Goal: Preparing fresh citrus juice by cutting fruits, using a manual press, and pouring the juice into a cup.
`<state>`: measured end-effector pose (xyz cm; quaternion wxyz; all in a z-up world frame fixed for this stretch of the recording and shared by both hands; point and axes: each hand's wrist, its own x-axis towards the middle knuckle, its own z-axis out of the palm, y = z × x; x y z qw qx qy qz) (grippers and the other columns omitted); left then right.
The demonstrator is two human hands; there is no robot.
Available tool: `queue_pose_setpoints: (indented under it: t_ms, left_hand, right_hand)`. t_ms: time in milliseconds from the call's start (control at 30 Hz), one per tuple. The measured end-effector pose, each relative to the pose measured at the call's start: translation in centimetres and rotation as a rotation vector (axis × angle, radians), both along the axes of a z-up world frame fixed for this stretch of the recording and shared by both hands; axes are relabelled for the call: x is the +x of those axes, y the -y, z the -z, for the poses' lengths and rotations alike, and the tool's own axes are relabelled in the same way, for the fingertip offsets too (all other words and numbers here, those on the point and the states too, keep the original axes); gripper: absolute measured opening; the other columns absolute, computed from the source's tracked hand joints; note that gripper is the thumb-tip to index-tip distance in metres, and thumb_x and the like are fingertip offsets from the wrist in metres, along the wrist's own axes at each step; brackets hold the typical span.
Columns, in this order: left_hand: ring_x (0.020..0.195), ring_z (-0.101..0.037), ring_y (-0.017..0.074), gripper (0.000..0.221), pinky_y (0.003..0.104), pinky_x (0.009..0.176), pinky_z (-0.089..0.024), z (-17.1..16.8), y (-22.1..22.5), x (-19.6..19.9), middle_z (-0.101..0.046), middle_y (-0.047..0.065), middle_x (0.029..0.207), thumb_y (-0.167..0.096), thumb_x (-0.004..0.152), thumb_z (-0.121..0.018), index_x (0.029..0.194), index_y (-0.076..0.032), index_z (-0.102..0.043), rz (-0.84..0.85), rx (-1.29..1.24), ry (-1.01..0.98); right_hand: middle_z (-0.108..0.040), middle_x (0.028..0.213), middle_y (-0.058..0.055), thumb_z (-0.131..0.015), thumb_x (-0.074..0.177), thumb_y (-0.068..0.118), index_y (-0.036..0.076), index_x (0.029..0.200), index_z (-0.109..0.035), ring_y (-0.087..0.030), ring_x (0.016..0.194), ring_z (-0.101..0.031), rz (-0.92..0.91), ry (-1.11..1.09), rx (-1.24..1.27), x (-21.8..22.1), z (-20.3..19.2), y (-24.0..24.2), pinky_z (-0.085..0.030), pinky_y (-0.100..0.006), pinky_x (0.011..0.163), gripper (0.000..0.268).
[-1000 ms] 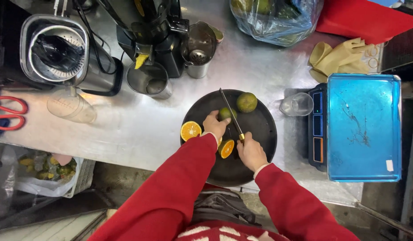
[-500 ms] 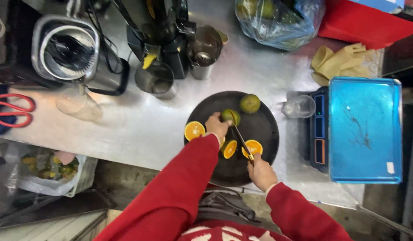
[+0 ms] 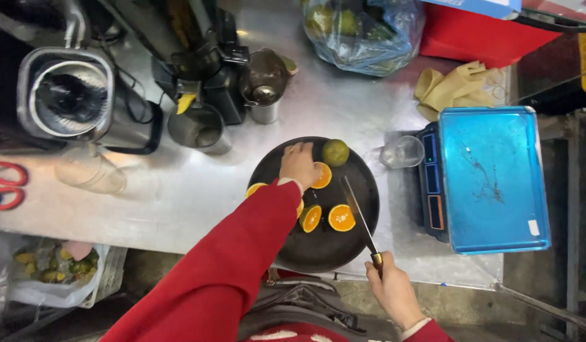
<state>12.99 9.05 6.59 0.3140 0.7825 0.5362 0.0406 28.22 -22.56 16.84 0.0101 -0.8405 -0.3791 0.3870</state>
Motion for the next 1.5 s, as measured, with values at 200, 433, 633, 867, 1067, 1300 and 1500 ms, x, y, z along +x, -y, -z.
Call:
queue_pose_setpoints:
  t_ms: [200,433,633,867,1067,1300,1500]
  left_hand:
    - [0.134,-0.047,0.0441,0.088,0.052,0.107,-0.046,0.7,-1.8,7.3,-0.050,0.024,0.144,-0.043,0.081,-0.089,0.152,-0.020,-0.042,0.264,-0.104,-0.106]
    - [0.117,-0.062,0.0323,0.083,0.042,0.095,-0.052,-7.9,1.3,7.3,-0.062,0.016,0.127,-0.053,0.066,-0.078,0.137,-0.018,-0.051,-0.139,-0.511,0.304]
    - [0.121,-0.065,0.0325,0.068,0.042,0.082,-0.066,-4.2,5.1,10.2,-0.054,0.017,0.143,-0.025,0.086,-0.075,0.146,-0.011,-0.048,-0.719,-1.086,0.870]
    - [0.135,-0.052,0.0460,0.072,0.055,0.115,-0.039,-1.2,7.8,12.1,-0.051,0.027,0.149,-0.058,0.104,-0.034,0.159,-0.012,-0.032,-0.683,-0.805,0.250]
    - [0.132,-0.056,0.0444,0.056,0.051,0.112,-0.046,-2.9,8.5,10.4,-0.051,0.026,0.148,-0.042,0.110,-0.037,0.161,-0.021,-0.036,-0.613,-0.665,0.210]
    - [0.140,-0.049,0.0402,0.068,0.049,0.117,-0.040,-1.8,9.3,9.6,-0.057,0.021,0.149,-0.052,0.101,-0.057,0.157,-0.015,-0.048,-0.553,-0.569,0.230]
    - [0.134,-0.055,0.0439,0.063,0.052,0.114,-0.043,-1.0,9.0,9.9,-0.055,0.026,0.145,-0.042,0.103,-0.061,0.159,-0.014,-0.046,-0.535,-0.579,0.176]
  right_hand:
    - [-0.074,0.080,-0.008,-0.057,0.102,0.039,0.016,0.107,-0.057,-0.033,0.075,-0.072,0.264,-0.079,0.020,1.1,-1.3,-0.9,-0.051,-0.040,0.075,0.024]
    - [-0.075,0.078,-0.010,-0.057,0.100,0.045,0.015,0.106,-0.056,-0.037,0.077,-0.074,0.366,0.000,0.049,4.5,-0.6,1.0,-0.050,-0.042,0.077,0.032]
    - [-0.082,0.095,-0.008,-0.060,0.100,0.040,0.011,0.105,-0.058,-0.029,0.086,-0.075,0.374,-0.074,0.087,5.8,-0.1,-1.8,-0.051,-0.040,0.081,0.030]
    - [-0.067,0.082,-0.009,-0.057,0.103,0.040,0.012,0.107,-0.056,-0.030,0.076,-0.067,0.284,-0.111,0.080,6.1,1.1,-3.1,-0.048,-0.040,0.073,0.028]
    - [-0.069,0.079,-0.011,-0.057,0.102,0.041,0.013,0.106,-0.054,-0.039,0.077,-0.071,0.186,-0.115,0.079,5.5,3.1,-2.2,-0.049,-0.045,0.073,0.028]
    - [-0.071,0.082,-0.011,-0.056,0.105,0.036,0.012,0.108,-0.051,-0.033,0.072,-0.071,0.090,-0.123,0.041,4.6,2.0,-2.5,-0.051,-0.044,0.067,0.025]
    - [-0.070,0.080,-0.012,-0.058,0.103,0.039,0.013,0.106,-0.051,-0.039,0.076,-0.072,0.078,-0.106,0.057,5.0,3.2,-1.2,-0.049,-0.046,0.069,0.027]
